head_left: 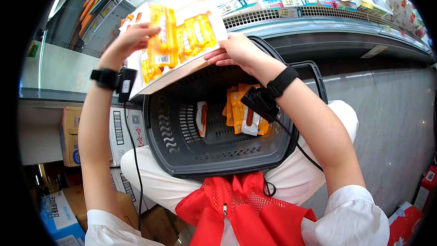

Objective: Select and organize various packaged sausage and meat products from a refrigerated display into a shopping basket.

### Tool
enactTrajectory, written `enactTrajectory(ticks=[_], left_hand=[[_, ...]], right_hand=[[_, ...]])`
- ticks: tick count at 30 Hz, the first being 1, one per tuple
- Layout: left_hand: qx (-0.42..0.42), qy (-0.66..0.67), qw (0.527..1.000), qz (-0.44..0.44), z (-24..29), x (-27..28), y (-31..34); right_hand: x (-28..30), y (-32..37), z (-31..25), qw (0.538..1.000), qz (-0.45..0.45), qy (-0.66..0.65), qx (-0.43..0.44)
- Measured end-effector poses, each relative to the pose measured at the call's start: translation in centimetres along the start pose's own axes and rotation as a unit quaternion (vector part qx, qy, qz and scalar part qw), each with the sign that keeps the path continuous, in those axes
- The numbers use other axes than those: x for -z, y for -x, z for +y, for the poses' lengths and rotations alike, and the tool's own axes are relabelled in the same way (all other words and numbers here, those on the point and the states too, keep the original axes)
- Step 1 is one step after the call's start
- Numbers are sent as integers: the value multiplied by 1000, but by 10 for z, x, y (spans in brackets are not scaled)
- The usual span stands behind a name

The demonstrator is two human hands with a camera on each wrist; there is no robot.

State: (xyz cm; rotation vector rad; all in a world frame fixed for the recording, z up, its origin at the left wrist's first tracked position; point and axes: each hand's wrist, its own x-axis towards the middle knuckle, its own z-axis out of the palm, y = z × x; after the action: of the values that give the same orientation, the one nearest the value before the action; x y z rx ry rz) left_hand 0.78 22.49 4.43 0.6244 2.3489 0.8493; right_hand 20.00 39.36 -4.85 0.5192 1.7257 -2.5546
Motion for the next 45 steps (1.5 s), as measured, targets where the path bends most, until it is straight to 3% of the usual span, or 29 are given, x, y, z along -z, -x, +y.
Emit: enactTrajectory(ticks=[3, 5, 6, 8, 10, 13, 15, 17, 25, 27, 30, 31, 33, 37, 39, 45], left_hand=[[-117, 144, 982, -27, 27, 10, 48], [-143, 203, 966, -67, 23, -1, 81], [-134, 179, 960, -165, 17, -3, 91], [5, 113, 973, -200, 8, -35, 123], [70, 89, 953, -282, -6, -72, 138], [97, 153, 915, -360, -35, -114, 139], [111, 162, 915, -353, -34, -128, 137], [68, 160, 933, -315, -27, -129, 136], [-50, 87, 989, -107, -3, -77, 117], [-108, 23, 994, -23, -3, -60, 97], [-156, -224, 962, 34, -40, -26, 34], [-133, -242, 960, 38, -50, -21, 20], [103, -311, 945, 0, -38, -29, 10], [75, -323, 943, -28, -29, -40, -9], [153, -120, 978, -79, -19, -47, -18], [169, -216, 960, -60, -20, -45, -28]], right_hand=[[2, -2, 1, 1000, -9, -6, 3], [2, -2, -2, 1000, -10, -2, -1], [2, -1, -2, 1000, -8, -2, 0], [2, -4, -2, 1000, -10, 1, 6], [4, -4, -3, 1000, -19, 7, -2], [5, -5, -2, 999, -33, 19, -8], [7, -5, -1, 999, -42, 17, 0], [7, -3, 1, 999, -41, 16, -8], [6, -4, -2, 999, -28, 6, 18], [6, -5, -2, 999, -29, 8, 16], [6, -4, -2, 999, -30, 7, 16], [6, -5, 0, 999, -26, 13, 17], [6, -5, 0, 999, -21, 20, 20], [4, -2, -2, 1000, -19, 15, 18], [5, -3, -5, 999, -31, 28, 0], [3, -4, -3, 999, -28, 17, -4]])
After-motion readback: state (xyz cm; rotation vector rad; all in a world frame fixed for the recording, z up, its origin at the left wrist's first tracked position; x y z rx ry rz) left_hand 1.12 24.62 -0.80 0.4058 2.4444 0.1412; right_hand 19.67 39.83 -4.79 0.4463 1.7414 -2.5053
